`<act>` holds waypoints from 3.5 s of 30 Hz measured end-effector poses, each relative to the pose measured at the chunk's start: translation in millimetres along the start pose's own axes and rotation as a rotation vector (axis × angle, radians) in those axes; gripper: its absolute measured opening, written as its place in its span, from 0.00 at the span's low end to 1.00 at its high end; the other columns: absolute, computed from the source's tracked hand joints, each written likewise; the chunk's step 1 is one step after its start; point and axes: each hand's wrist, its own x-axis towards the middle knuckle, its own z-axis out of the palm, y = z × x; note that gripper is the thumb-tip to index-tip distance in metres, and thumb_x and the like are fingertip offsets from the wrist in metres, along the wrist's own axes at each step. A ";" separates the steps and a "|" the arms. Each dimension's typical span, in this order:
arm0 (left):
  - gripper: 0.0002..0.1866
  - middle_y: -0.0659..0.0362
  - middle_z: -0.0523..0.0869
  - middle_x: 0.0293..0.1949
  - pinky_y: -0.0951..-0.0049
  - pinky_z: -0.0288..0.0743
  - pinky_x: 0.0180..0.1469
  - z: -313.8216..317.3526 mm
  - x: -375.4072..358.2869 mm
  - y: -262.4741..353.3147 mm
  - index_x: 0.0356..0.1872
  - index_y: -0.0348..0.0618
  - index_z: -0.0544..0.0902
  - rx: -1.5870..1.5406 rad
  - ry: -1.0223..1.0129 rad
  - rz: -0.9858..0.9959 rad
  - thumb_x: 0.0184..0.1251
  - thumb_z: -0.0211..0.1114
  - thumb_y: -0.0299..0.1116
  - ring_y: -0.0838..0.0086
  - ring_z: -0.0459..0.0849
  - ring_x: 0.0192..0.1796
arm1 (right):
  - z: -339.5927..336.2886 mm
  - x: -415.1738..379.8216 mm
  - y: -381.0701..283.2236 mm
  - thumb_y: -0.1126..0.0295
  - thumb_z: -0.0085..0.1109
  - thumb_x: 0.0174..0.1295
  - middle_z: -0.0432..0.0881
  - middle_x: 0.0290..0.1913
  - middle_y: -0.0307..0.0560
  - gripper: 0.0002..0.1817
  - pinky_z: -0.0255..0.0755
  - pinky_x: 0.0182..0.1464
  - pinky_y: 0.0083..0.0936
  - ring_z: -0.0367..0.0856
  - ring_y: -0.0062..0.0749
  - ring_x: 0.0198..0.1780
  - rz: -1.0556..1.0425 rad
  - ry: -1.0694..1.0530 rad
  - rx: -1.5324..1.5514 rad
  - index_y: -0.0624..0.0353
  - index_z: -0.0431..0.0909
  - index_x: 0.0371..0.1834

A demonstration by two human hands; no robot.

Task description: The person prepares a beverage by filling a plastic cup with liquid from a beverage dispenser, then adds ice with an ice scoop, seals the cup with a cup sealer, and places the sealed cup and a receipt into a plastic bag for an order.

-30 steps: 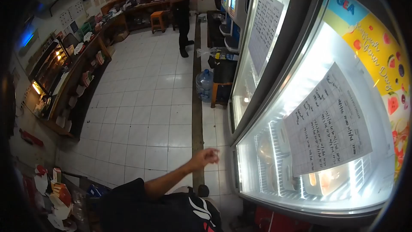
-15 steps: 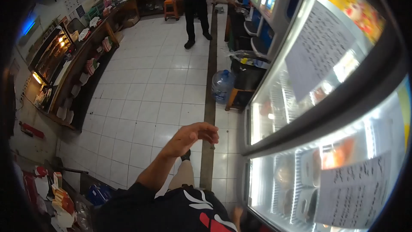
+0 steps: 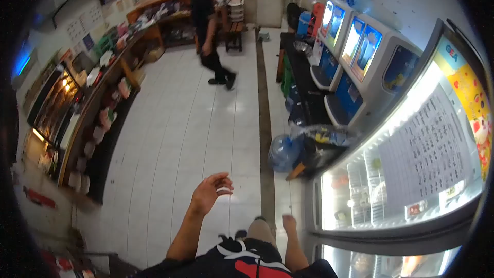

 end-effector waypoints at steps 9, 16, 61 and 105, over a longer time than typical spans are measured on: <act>0.25 0.54 0.81 0.47 0.66 0.76 0.53 -175.2 262.5 67.0 0.56 0.35 0.76 0.466 0.302 0.114 0.76 0.47 0.48 0.70 0.80 0.50 | 47.0 59.3 49.9 0.61 0.52 0.59 0.79 0.22 0.52 0.14 0.71 0.30 0.44 0.81 0.48 0.27 0.517 -0.456 -0.182 0.58 0.80 0.22; 0.23 0.52 0.85 0.38 0.63 0.80 0.35 -499.4 283.4 -86.4 0.47 0.42 0.79 0.522 0.874 -0.645 0.68 0.59 0.53 0.64 0.84 0.36 | 162.9 406.7 -30.3 0.51 0.48 0.63 0.83 0.27 0.57 0.22 0.72 0.35 0.47 0.82 0.52 0.30 0.086 -0.484 -0.271 0.58 0.84 0.29; 0.52 0.41 0.69 0.65 0.50 0.62 0.66 -329.8 1436.7 255.5 0.64 0.26 0.68 -0.215 -0.289 -0.179 0.65 0.34 0.73 0.53 0.65 0.69 | -192.8 1553.6 -700.9 0.63 0.78 0.44 0.62 0.68 0.55 0.61 0.65 0.62 0.55 0.60 0.54 0.69 0.065 -0.075 -0.746 0.46 0.42 0.78; 0.42 0.56 0.78 0.53 0.69 0.73 0.56 -175.2 1320.1 -30.8 0.66 0.38 0.67 0.522 -1.534 -0.790 0.48 0.79 0.33 0.71 0.78 0.53 | -235.6 980.3 -659.3 0.68 0.72 0.50 0.77 0.53 0.54 0.28 0.69 0.61 0.34 0.77 0.44 0.55 0.093 1.315 0.202 0.62 0.74 0.55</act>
